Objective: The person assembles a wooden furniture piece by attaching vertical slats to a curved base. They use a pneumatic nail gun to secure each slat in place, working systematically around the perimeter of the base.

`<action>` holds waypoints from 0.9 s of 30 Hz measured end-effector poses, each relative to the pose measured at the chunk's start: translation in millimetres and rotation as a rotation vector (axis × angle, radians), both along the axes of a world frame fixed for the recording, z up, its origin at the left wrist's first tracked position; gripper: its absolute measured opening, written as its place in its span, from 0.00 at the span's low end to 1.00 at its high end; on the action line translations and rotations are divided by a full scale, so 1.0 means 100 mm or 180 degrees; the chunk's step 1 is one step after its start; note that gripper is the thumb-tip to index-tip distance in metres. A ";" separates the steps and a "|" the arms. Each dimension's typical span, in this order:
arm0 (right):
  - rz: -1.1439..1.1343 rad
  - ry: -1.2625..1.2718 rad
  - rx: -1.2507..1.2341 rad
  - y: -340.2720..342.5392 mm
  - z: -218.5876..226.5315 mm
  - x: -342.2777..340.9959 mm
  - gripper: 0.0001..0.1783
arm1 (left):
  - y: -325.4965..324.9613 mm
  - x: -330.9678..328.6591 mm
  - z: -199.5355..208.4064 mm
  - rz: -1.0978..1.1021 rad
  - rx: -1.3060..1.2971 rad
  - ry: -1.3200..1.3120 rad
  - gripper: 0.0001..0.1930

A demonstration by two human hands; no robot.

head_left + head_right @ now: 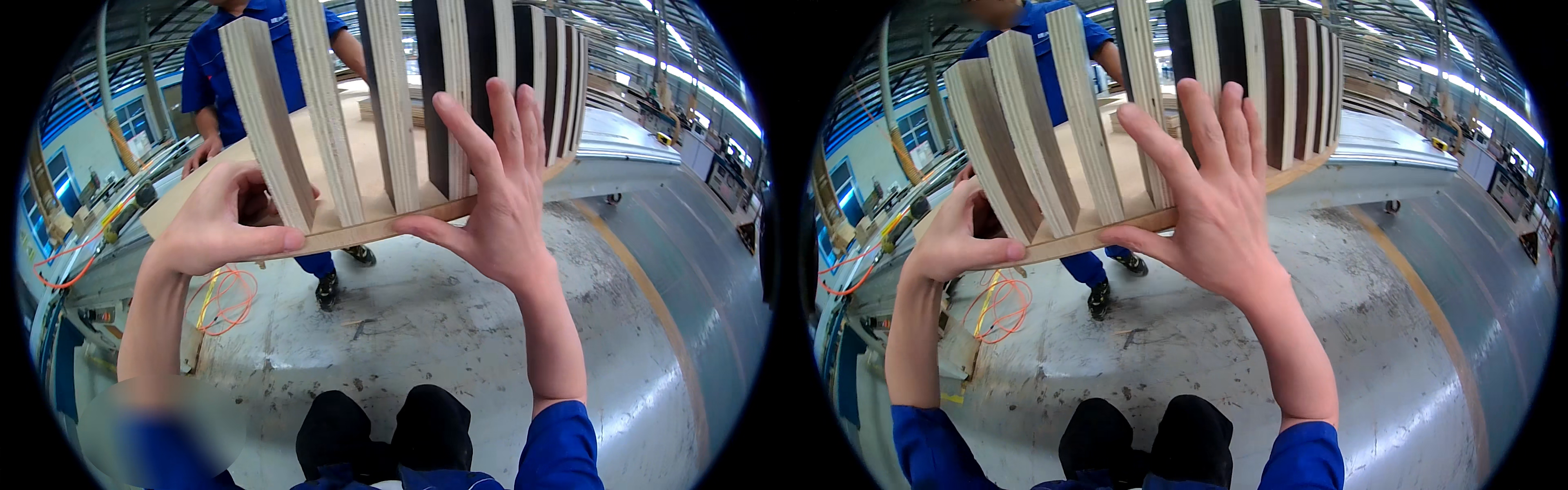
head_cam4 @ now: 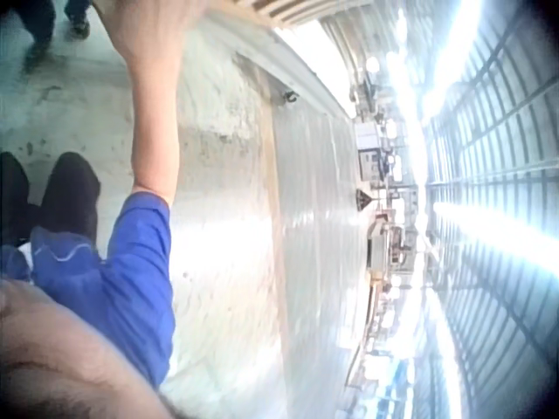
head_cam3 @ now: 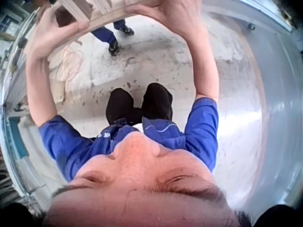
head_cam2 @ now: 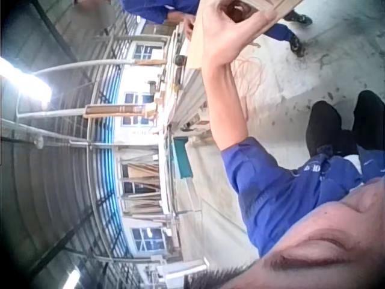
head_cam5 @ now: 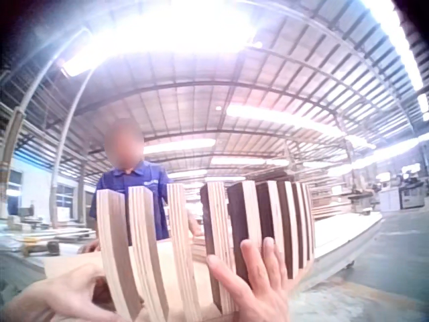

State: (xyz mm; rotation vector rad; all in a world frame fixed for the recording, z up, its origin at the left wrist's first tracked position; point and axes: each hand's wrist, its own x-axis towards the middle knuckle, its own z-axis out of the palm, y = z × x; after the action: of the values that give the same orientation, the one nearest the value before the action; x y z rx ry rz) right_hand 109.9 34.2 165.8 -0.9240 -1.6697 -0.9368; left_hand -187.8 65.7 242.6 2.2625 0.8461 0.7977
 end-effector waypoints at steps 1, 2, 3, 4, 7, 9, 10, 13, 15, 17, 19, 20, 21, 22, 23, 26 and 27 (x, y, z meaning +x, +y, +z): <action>-0.0108 -0.0031 -0.0038 -0.01 -0.02 -0.02 0.55 | 0.00 -0.03 -0.01 -0.0016 0.0018 -0.0008 0.26; -0.0176 0.0003 -0.0033 -0.01 -0.02 -0.04 0.52 | 0.00 -0.05 -0.02 -0.0032 0.0039 -0.0019 0.27; -0.0246 0.0039 -0.0029 0.01 -0.02 -0.07 0.50 | 0.01 -0.07 -0.02 -0.0046 0.0082 -0.0035 0.27; -0.0172 0.0082 0.0025 0.03 -0.03 -0.06 0.48 | 0.05 -0.09 -0.04 -0.0092 0.0076 -0.0041 0.27; -0.0028 0.0211 0.0266 0.14 -0.06 -0.09 0.46 | 0.06 -0.13 -0.01 -0.0132 0.0033 -0.0036 0.28; -0.0074 0.0246 0.0474 0.18 -0.06 -0.10 0.42 | 0.10 -0.13 -0.04 -0.0259 0.0093 -0.0207 0.29; 0.0051 0.0364 0.0560 0.21 -0.07 -0.08 0.40 | 0.13 -0.14 -0.05 -0.0336 0.0158 -0.0257 0.29; 0.0232 0.0541 0.0745 0.23 -0.10 0.00 0.36 | 0.24 -0.19 -0.04 -0.0080 0.0100 -0.0537 0.39; 0.0298 0.0688 0.0786 0.24 -0.15 0.08 0.37 | 0.29 -0.29 -0.05 -0.0344 -0.0318 -0.1105 0.27; 0.0152 0.0724 0.0691 0.26 -0.23 0.19 0.38 | 0.26 -0.19 -0.14 -0.0008 -0.0533 -0.1914 0.19; 0.0098 0.0790 0.0519 0.33 -0.31 0.27 0.40 | 0.23 -0.25 -0.12 0.0143 -0.0367 -0.1921 0.17; 0.0037 0.0777 0.0455 0.35 -0.35 0.34 0.42 | 0.24 -0.27 -0.14 0.0152 -0.0211 -0.1904 0.17; 0.0000 0.0819 0.0403 0.36 -0.39 0.38 0.44 | 0.24 -0.27 -0.14 0.0158 -0.0056 -0.1888 0.16; 0.0005 0.0878 0.0382 0.36 -0.42 0.44 0.44 | 0.21 -0.28 -0.10 0.0225 0.0003 -0.1668 0.16; 0.0023 0.0939 0.0355 0.35 -0.43 0.48 0.45 | 0.26 -0.42 -0.04 0.0393 0.0337 -0.1099 0.14; -0.0021 0.1047 0.0296 0.33 -0.42 0.69 0.45 | 0.48 -0.69 0.09 0.0977 0.1604 -0.0315 0.12; -0.0080 0.1053 0.0278 0.33 -0.43 0.76 0.44 | 0.59 -0.85 0.14 0.1079 0.1434 -0.0328 0.13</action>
State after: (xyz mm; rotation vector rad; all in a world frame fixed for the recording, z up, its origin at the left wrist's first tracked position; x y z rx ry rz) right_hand 185.7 67.6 122.3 -0.9837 -1.3301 -0.8167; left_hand -272.4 124.8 256.4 2.4596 1.1066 1.3638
